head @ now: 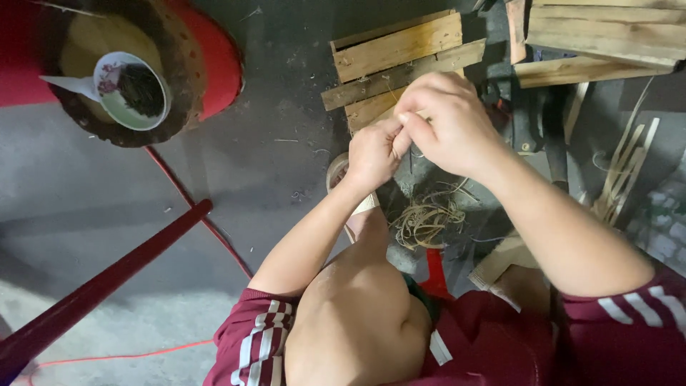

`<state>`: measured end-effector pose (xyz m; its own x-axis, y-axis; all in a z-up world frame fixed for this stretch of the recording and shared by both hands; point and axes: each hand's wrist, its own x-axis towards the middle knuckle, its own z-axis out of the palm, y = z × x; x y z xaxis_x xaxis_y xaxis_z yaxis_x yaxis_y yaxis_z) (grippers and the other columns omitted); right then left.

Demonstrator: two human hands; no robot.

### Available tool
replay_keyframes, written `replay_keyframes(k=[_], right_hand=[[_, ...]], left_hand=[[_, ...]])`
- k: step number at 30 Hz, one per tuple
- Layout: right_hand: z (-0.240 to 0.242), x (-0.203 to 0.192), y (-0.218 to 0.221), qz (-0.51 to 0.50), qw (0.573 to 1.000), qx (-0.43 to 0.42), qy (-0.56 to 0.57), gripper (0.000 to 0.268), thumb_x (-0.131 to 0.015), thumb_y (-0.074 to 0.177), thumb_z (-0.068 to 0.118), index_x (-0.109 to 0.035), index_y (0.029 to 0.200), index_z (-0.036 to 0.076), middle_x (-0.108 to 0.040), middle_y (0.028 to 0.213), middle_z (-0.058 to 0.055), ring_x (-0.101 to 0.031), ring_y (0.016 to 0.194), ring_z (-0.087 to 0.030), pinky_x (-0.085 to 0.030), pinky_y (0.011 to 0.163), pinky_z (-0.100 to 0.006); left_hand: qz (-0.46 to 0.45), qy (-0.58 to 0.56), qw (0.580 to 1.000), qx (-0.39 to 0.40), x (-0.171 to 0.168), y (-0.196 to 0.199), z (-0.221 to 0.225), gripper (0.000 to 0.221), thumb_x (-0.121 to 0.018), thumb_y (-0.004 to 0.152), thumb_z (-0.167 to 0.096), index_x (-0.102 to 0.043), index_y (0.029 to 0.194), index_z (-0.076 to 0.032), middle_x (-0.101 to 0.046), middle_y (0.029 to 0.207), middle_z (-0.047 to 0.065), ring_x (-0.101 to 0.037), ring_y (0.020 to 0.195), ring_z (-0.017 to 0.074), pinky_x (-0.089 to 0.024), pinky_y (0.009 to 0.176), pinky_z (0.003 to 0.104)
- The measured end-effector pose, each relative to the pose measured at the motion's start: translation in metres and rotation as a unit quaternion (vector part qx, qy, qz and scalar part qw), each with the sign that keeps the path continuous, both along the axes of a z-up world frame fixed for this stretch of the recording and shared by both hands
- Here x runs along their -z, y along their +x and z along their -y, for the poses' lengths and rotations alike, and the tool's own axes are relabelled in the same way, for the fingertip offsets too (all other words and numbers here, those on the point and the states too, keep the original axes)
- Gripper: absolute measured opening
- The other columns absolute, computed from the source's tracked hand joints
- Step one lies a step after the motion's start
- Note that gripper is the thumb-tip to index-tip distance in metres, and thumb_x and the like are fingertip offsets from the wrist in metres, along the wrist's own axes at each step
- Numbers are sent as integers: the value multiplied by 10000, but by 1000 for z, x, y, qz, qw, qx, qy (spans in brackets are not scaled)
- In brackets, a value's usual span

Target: Shaving thin wood strips with a knife, bending them into hoops, and assembling them into a wooden frame structure.

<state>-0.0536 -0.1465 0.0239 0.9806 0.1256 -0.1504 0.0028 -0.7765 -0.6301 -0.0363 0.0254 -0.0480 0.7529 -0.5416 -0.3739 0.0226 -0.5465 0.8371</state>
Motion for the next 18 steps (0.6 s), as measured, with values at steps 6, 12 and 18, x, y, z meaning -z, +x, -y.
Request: replay_keyframes(k=[6, 12, 18], right_hand=[[-7, 6, -51, -14, 979, 177, 96, 71, -714, 1010, 172, -737, 1024, 106, -720, 852, -113, -710, 864, -302, -539, 753, -386], [-35, 26, -71, -121, 947, 215, 204, 102, -672, 968, 95, -719, 1059, 95, -776, 907, -112, -750, 919, -273, -566, 795, -422], [-30, 6, -60, -163, 940, 174, 243, 211, -533, 1047, 58, -673, 1194, 0, -748, 992, -173, -724, 967, -326, -559, 893, -492]], left_hand=[[23, -34, 999, -13, -7, 10, -2, 346, -470, 1047, -454, -669, 947, -188, -702, 858, 195, -686, 901, 476, -555, 769, 592], [58, -71, 994, -59, 1, 13, -4, 327, -484, 1049, -417, -644, 861, -202, -678, 761, 154, -698, 817, 433, -564, 699, 507], [108, -53, 991, -59, -5, 13, -1, 369, -475, 1058, -398, -625, 823, -156, -644, 713, 196, -679, 764, 459, -539, 655, 539]])
